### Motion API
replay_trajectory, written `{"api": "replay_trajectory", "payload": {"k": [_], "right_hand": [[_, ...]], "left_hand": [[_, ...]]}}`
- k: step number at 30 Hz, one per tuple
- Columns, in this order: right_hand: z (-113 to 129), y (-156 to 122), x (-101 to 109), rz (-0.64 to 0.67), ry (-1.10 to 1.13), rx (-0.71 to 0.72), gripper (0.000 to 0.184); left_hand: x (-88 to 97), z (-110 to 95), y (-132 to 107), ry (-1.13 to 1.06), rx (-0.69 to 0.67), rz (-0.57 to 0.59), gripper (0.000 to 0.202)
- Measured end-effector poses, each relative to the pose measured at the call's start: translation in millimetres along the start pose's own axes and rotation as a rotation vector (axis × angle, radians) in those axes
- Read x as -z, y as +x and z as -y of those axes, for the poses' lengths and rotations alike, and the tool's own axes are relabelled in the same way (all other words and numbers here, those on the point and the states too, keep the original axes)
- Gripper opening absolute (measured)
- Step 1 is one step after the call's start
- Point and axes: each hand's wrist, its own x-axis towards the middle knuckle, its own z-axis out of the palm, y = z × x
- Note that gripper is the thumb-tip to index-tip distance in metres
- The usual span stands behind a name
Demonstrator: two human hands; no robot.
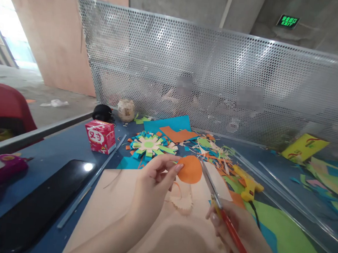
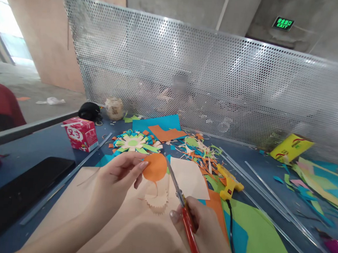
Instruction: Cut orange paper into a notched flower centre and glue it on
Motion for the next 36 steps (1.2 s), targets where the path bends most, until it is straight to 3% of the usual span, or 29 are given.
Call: {"api": "replay_trajectory", "payload": {"k": [28, 36], "right_hand": [[19, -4, 3, -0.05, 0.007, -0.061, 0.035], [13, -4, 0, -0.082, -0.073, -0.035, 0.033]], "left_hand": [[-0.2, -1, -2, 0.016, 0.035, 0.021, 0.011], [0.7, -4, 1, 0.026, 0.012, -0.016, 0.019]]}}
